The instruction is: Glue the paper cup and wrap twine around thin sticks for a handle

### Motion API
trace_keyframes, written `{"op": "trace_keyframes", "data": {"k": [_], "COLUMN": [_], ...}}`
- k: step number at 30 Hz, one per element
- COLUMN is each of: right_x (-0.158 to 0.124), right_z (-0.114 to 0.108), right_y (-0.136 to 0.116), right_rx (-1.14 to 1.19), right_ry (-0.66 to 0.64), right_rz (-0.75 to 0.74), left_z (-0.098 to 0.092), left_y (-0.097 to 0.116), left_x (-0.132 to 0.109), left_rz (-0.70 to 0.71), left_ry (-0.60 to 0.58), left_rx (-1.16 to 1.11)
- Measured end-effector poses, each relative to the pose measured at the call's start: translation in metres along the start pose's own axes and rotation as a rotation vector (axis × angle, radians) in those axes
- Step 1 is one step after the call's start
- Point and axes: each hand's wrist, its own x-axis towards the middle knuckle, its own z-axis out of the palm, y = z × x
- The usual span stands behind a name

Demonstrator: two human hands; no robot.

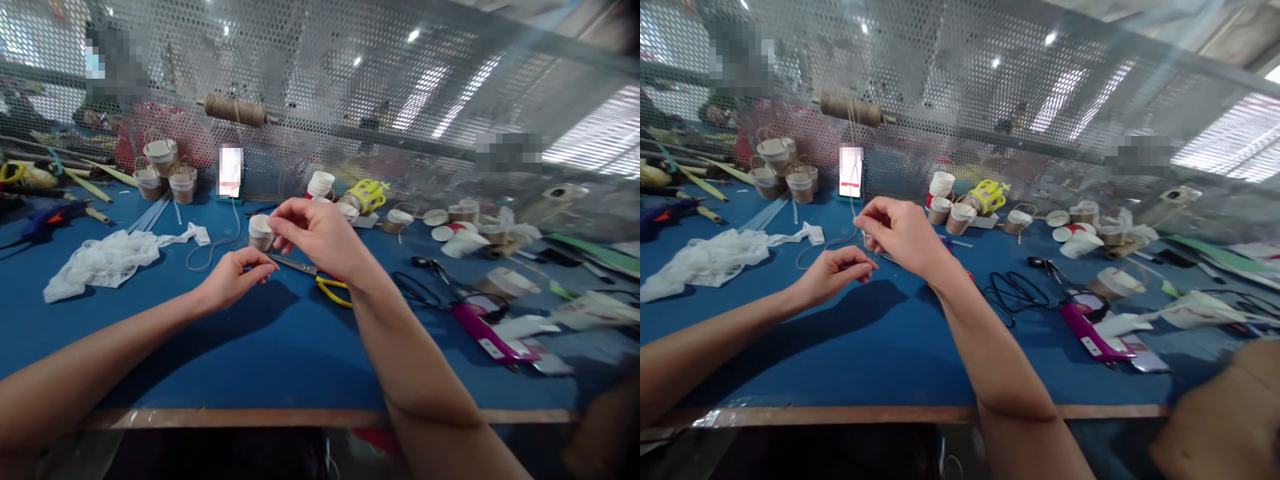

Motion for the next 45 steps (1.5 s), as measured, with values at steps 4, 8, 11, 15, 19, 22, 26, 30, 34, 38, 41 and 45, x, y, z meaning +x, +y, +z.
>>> {"op": "trace_keyframes", "data": {"k": [4, 8, 11, 15, 19, 22, 26, 30, 34, 38, 41, 45], "right_x": [-0.001, -0.003, -0.004, -0.004, -0.003, -0.003, -0.004, -0.004, -0.002, -0.002, -0.004, -0.005], "right_z": [-0.002, -0.002, -0.002, -0.002, -0.002, -0.002, -0.003, -0.002, -0.001, -0.005, -0.011, -0.015], "right_y": [-0.002, -0.003, -0.003, -0.003, -0.003, -0.004, -0.006, -0.006, -0.005, -0.007, -0.008, -0.01], "right_rx": [0.034, -0.033, -0.062, -0.071, -0.11, -0.146, -0.176, -0.141, -0.019, 0.057, 0.026, -0.047], "right_ry": [0.022, 0.002, -0.008, 0.001, 0.019, 0.034, 0.032, 0.035, 0.045, 0.076, 0.04, -0.095], "right_rz": [-0.017, -0.03, -0.021, -0.027, -0.06, -0.081, -0.089, -0.097, -0.087, -0.078, -0.04, 0.018], "left_z": [0.0, 0.0, 0.0, -0.001, -0.003, -0.003, -0.004, -0.009, -0.012, -0.012, -0.012, -0.011], "left_y": [0.003, 0.005, 0.004, 0.005, 0.012, 0.017, 0.019, 0.019, 0.02, 0.02, 0.02, 0.021], "left_x": [0.0, 0.0, -0.001, 0.0, 0.004, 0.007, 0.01, 0.011, 0.01, 0.01, 0.01, 0.009], "left_rz": [-0.019, 0.007, 0.006, 0.031, 0.066, 0.083, 0.103, 0.13, 0.124, 0.111, 0.105, 0.106], "left_ry": [0.001, -0.025, -0.035, -0.043, -0.048, -0.043, -0.052, -0.092, -0.106, -0.107, -0.111, -0.121], "left_rx": [0.019, 0.065, 0.061, -0.046, -0.116, -0.13, -0.082, 0.055, 0.131, 0.135, 0.134, 0.152]}}
